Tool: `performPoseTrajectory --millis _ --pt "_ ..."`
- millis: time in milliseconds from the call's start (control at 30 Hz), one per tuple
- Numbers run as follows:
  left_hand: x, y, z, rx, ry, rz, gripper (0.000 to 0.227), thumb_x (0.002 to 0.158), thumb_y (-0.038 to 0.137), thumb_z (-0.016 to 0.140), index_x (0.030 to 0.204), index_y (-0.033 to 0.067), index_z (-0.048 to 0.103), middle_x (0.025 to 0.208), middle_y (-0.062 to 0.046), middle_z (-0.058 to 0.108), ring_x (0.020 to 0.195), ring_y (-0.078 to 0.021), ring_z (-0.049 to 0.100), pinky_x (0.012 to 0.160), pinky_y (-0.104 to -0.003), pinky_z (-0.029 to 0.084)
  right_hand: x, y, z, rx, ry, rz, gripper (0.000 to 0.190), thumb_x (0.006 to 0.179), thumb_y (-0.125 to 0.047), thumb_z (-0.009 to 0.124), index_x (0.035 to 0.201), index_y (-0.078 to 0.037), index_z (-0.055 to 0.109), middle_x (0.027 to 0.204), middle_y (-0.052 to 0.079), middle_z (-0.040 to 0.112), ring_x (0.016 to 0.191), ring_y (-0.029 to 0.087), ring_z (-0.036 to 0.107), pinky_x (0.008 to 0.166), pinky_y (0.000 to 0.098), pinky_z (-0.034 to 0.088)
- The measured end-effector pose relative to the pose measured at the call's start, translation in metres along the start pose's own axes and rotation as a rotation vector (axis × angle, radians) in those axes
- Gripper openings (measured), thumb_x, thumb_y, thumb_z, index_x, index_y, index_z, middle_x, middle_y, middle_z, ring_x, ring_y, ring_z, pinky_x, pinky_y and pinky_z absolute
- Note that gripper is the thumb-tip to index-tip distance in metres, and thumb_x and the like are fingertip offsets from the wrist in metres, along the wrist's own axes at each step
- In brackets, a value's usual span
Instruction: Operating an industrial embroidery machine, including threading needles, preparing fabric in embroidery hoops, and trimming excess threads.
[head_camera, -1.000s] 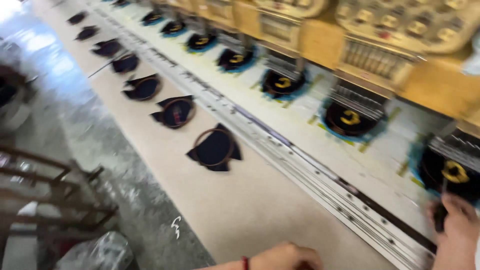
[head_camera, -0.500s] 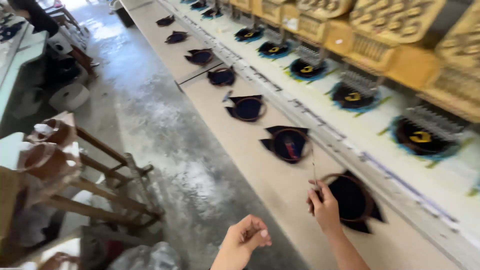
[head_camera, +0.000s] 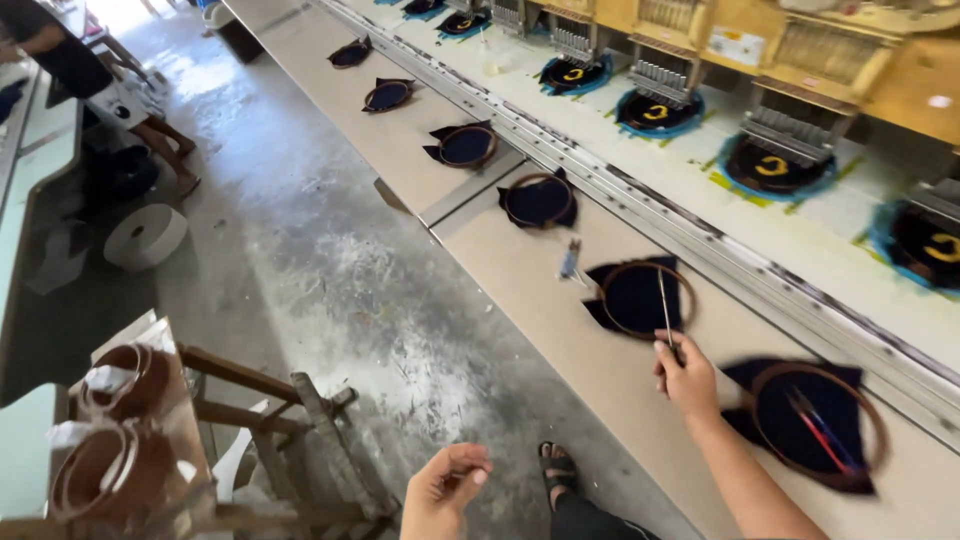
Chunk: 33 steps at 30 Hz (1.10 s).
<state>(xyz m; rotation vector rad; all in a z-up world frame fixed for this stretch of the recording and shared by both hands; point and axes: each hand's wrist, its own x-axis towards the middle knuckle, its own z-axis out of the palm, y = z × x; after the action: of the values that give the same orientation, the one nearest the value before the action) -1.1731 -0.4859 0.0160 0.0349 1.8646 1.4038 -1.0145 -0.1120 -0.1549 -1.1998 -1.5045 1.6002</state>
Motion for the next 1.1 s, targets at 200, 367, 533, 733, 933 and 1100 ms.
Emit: performPoseTrajectory --millis 200,367,533,733,933,1100 --pt "0.184 0.081 -0.086 0.042 -0.005 0.143 0.036 0.094 0.009 0.082 0.129 0.0072 0.088 0.102 -0.009 0.085 0.096 -0.0194 0.077 0.081 -0.035 0.054 0.21 -0.084 0.183 -0.096 0.046 -0.167 0.018 0.11 -0.022 0.063 0.12 -0.008 0.067 0.067 0.006 0.062 0.044 0.016 0.051 0.049 0.03 0.044" --pt "0.355 0.123 -0.201 0.405 0.01 0.057 0.045 0.099 0.029 0.073 0.144 0.0318 0.078 0.126 0.008 0.086 0.084 -0.0102 0.078 0.075 -0.042 0.05 0.402 -0.097 0.281 -0.221 0.186 -0.243 0.029 0.111 -0.027 0.063 0.136 -0.012 0.064 0.073 0.004 0.07 0.048 0.016 0.061 0.056 0.031 0.052" --pt "0.517 0.121 -0.267 0.066 0.1 0.342 0.022 0.088 0.012 0.083 0.101 -0.0022 0.093 0.08 -0.015 0.09 0.069 -0.0179 0.077 0.064 -0.027 0.056 0.535 -0.013 0.304 -0.692 0.638 -0.707 0.027 0.111 -0.025 0.071 0.134 -0.012 0.075 0.105 0.017 0.082 0.079 0.042 0.074 0.074 0.0505 0.057" --pt "0.681 0.317 -0.257 0.475 -0.148 0.156 0.027 0.099 0.028 0.072 0.096 0.0047 0.085 0.093 -0.007 0.091 0.079 -0.0168 0.064 0.075 -0.033 0.051 0.499 -0.062 0.332 -0.631 0.625 -0.512 0.038 0.122 -0.019 0.063 0.157 -0.005 0.068 0.087 0.009 0.075 0.067 0.024 0.068 0.072 0.04 0.06" --pt "0.816 0.458 -0.129 0.607 -0.568 0.632 0.031 0.106 0.035 0.059 0.112 0.0137 0.08 0.114 0.0 0.086 0.114 -0.0157 0.079 0.097 -0.033 0.058 0.499 -0.071 0.342 -0.494 0.615 -0.323 0.044 0.121 -0.019 0.063 0.163 -0.009 0.063 0.085 0.006 0.07 0.06 0.015 0.064 0.078 0.0272 0.058" --pt "0.949 0.487 0.001 0.661 -0.801 1.067 0.021 0.109 0.02 0.057 0.118 0.0097 0.073 0.123 -0.007 0.079 0.12 -0.0291 0.07 0.103 -0.041 0.052 0.5 -0.072 0.349 -0.471 0.648 -0.188 0.046 0.119 -0.013 0.061 0.165 -0.009 0.061 0.079 0.003 0.065 0.059 0.012 0.06 0.075 0.0254 0.057"
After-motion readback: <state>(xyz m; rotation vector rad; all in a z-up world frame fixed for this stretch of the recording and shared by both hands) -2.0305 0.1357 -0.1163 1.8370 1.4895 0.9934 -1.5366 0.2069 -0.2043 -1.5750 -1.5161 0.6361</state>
